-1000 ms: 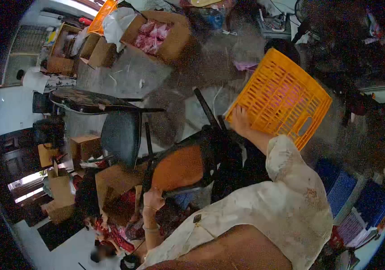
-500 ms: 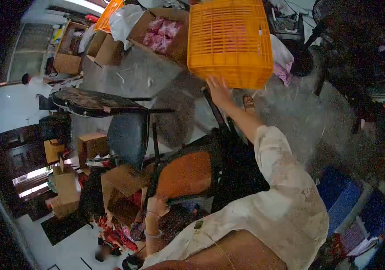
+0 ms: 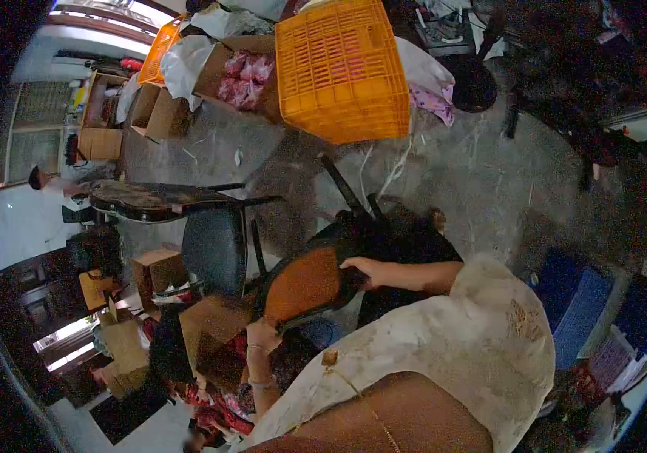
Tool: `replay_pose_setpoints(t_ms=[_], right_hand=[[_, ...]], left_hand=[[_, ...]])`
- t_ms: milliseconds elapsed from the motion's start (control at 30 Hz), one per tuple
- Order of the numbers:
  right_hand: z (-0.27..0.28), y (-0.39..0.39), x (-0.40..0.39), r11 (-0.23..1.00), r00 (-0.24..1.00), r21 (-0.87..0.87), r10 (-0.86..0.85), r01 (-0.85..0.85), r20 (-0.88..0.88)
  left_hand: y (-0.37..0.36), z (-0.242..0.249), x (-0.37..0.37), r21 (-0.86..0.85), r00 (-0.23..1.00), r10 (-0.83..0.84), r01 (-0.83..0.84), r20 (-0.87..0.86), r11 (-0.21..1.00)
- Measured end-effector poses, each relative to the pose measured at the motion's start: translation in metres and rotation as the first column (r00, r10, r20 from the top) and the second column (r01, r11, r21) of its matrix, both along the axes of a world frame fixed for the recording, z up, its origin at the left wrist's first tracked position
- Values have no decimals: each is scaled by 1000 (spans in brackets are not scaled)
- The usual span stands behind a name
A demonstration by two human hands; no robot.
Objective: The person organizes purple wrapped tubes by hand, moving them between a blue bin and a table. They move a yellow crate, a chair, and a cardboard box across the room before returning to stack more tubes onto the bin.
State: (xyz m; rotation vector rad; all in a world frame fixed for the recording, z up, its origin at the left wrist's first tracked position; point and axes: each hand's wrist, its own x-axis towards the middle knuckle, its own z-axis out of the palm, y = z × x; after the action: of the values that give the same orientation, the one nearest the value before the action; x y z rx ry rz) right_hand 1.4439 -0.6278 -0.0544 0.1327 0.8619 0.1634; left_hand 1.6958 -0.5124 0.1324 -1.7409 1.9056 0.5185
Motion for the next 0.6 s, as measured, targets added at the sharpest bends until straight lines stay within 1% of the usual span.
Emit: replay_pose_setpoints(t_ms=[33,67,100,133,167,200,233,267,300,333,367,400,433,467,500,533,567,600], right_hand=[[-45,10,9,998,998,-7,-57,57,-10],[-44,-1,15,999,997,-26,-41,39,-73],[-6,-15,11,990,993,-136,21,-37,-116],[-8,-15,17,988,976,-151,3,-37,-219],[-10,-10,16,971,950,-237,-49,-27,-309],[3,-10,13,946,915,-323,-100,-36,-392],[-11,-14,10,953,898,-293,-61,-77,-435],[-29,-11,6,960,879,-255,-17,-119,-476],[-107,7,1,980,869,-180,-19,-81,-494],[-85,-2,-20,961,908,-254,-10,-107,-420],[-63,-9,-40,971,904,-222,-16,-88,-426],[-40,-16,-60,979,901,-191,-22,-69,-434],[-15,-21,-88,881,927,-425,35,-205,-374],[-3,-25,-106,901,924,-395,18,-181,-383],[8,-29,-124,918,920,-364,0,-156,-393],[19,-33,-142,934,915,-333,-17,-130,-404],[27,-34,-165,950,920,-310,-97,-28,-380],[34,-35,-188,957,917,-282,-176,73,-358]], left_hand=[[2,-4,3,-26,1000,-3,4,13,1000],[3,-5,2,-50,1000,-6,7,28,999],[-8,6,-8,107,992,-21,7,123,994],[-6,5,-11,110,991,-33,19,128,994],[-2,1,-11,72,993,-44,36,110,997],[-3,-1,-12,25,994,-57,55,95,998],[-6,0,-19,26,997,-22,20,67,999],[-7,4,-26,24,997,-30,28,73,999],[-16,9,-37,21,997,-55,54,59,998],[-24,18,-54,20,996,-77,77,39,997],[-31,30,-67,-31,999,-36,35,-9,999],[-47,41,-86,14,998,-63,63,23,998],[-57,47,-102,58,994,-92,88,57,994],[-52,38,-101,-129,978,-210,206,-19,970],[-54,44,-117,-129,979,-202,198,-15,972],[-66,54,-139,-90,970,-241,238,-20,967],[-77,59,-158,-54,959,-282,280,-26,958],[-82,50,-167,57,963,-265,268,-51,962]])
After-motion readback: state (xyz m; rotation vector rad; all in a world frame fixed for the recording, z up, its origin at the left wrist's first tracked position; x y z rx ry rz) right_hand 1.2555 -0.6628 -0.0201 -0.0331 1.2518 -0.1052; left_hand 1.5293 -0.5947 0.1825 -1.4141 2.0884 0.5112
